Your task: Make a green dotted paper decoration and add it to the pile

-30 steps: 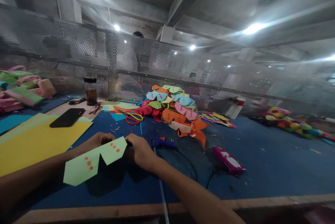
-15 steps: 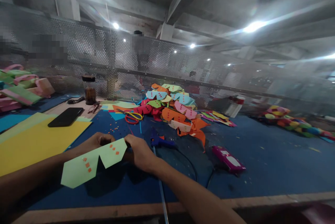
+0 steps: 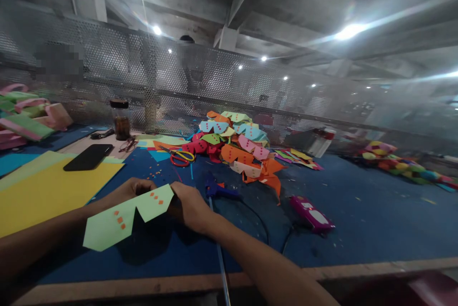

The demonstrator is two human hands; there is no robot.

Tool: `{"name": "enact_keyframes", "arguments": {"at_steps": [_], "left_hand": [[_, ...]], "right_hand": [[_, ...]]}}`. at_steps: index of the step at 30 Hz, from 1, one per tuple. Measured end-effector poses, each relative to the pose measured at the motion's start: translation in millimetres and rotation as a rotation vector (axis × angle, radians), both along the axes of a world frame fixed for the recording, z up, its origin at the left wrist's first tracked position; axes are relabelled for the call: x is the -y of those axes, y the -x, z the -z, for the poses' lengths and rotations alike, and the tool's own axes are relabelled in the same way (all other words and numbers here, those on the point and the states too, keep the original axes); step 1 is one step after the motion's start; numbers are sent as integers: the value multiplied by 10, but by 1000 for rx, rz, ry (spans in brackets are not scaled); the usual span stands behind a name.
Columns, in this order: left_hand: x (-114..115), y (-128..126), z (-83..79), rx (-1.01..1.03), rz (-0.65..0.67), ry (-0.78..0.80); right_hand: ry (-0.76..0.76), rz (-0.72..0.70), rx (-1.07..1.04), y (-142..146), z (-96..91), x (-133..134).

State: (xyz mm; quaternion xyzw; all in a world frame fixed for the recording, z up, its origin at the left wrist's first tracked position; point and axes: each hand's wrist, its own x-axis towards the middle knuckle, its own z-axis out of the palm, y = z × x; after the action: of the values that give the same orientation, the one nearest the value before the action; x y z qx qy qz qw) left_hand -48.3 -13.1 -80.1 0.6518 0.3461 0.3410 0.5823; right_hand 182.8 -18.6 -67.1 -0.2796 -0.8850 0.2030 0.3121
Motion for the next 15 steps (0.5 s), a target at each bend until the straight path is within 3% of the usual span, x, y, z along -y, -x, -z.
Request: {"name": "enact_keyframes", "arguments": {"at_steps": [15], "left_hand": [[31,10,-108,-29,10,24]], "right_hand": [[8,-29,19,8,10,6]]}}
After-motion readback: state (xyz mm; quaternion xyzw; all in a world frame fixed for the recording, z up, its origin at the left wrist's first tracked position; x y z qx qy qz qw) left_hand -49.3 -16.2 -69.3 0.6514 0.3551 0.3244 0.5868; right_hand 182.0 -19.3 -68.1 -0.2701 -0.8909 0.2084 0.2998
